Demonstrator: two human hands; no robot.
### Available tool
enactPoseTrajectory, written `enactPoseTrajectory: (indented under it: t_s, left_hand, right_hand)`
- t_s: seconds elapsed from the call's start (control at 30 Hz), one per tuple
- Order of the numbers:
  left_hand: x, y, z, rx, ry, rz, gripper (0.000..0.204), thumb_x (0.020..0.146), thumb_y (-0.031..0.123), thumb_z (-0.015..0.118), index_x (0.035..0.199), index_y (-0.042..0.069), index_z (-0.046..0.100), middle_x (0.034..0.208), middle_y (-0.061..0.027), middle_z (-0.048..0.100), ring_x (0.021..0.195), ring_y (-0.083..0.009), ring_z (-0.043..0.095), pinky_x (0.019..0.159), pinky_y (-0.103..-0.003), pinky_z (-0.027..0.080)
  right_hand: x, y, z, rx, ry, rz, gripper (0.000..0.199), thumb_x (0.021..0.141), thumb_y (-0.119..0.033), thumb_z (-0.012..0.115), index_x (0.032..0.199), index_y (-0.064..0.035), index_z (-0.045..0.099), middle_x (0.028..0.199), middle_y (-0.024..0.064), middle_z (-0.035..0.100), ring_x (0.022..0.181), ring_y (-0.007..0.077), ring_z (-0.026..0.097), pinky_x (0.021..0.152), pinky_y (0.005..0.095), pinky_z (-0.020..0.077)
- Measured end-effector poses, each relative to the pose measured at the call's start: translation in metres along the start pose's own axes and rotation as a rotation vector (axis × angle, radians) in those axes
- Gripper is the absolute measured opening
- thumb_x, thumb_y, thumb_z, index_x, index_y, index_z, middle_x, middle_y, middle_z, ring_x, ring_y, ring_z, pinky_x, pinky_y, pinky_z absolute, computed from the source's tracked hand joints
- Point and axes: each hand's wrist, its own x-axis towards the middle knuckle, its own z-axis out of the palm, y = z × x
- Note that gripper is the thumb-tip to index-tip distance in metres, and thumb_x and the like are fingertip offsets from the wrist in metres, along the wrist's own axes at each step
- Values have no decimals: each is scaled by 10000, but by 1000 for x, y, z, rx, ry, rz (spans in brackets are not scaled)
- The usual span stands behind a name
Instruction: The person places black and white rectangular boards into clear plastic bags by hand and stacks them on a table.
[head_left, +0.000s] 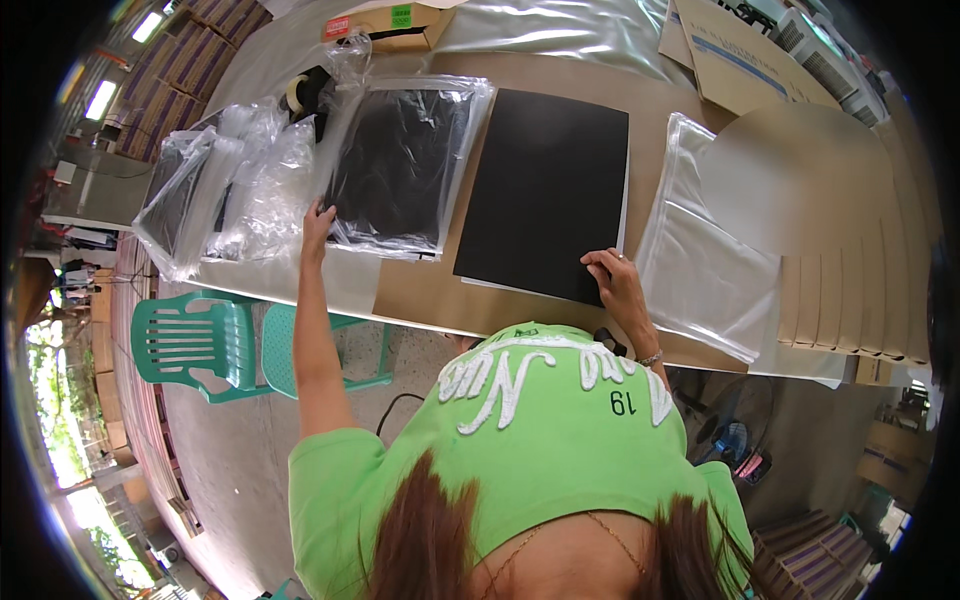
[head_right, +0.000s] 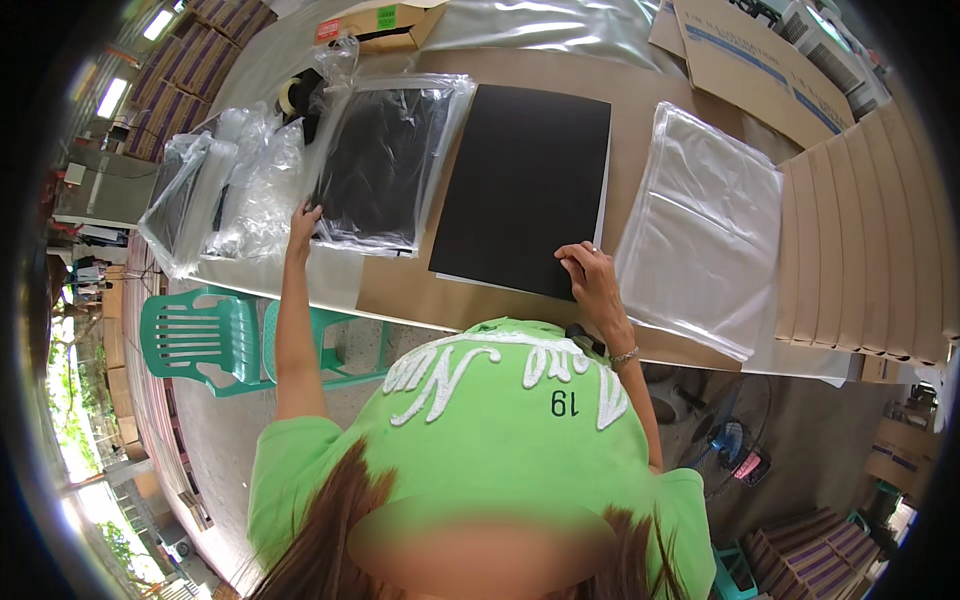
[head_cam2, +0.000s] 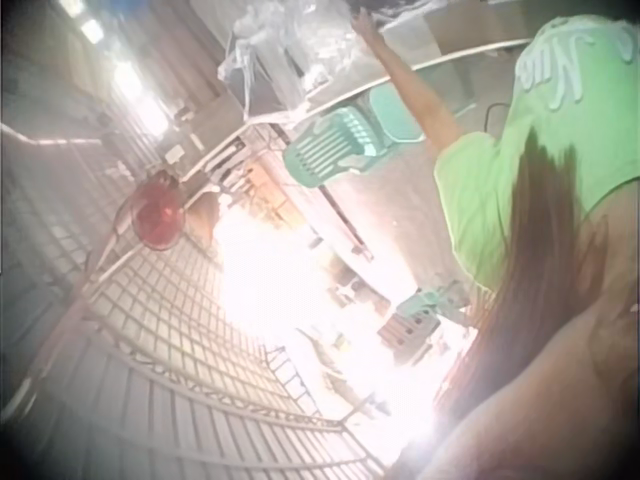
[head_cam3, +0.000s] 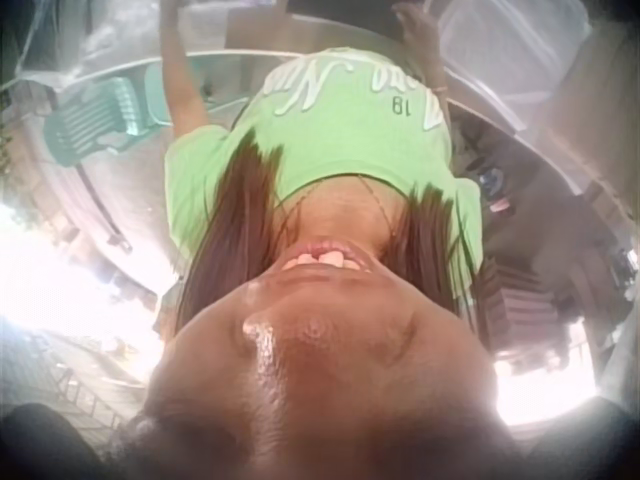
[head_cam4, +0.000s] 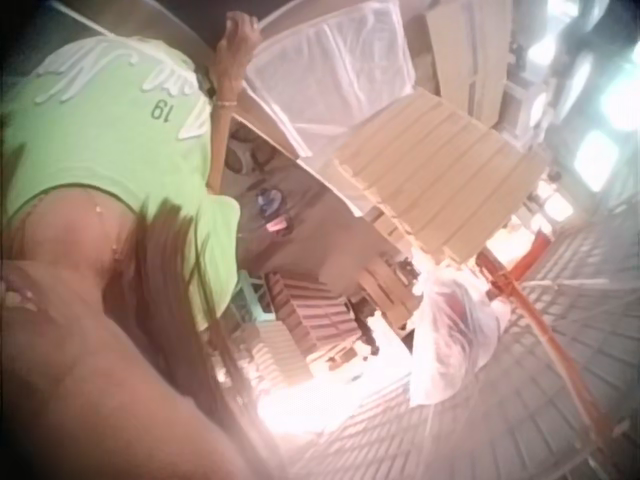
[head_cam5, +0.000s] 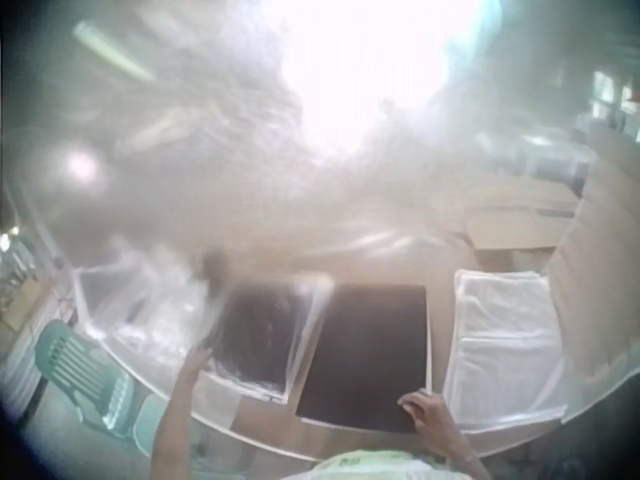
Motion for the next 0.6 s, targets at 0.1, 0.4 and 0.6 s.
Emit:
enactPoseTrajectory:
  t_s: [0.1,0.4,0.6]
  left_hand:
    - [7,17,31,493,284,46,496,788,256,643,1262,188,515,1117,-111,515,1081,-240,475,938,-364,365]
    - [-9,46,77,533,346,374,443,740,384,688,1162,297,590,1233,-144,442,1171,-319,397,993,-437,316]
    - [-61,133,176,323,199,391,414,760,347,686,1153,247,603,1210,-146,476,1169,-314,402,990,-438,318]
  right_hand:
    - [-3,8,-5,-53,103,58,133,790,2,611,909,-51,633,864,88,576,762,235,558,685,344,421]
    - [-29,82,-47,-603,591,432,199,781,-141,667,977,-167,656,1035,87,564,996,290,523,862,421,409]
    - [-46,131,-66,-409,560,452,102,795,-149,648,864,-74,653,863,125,620,876,296,581,768,392,449]
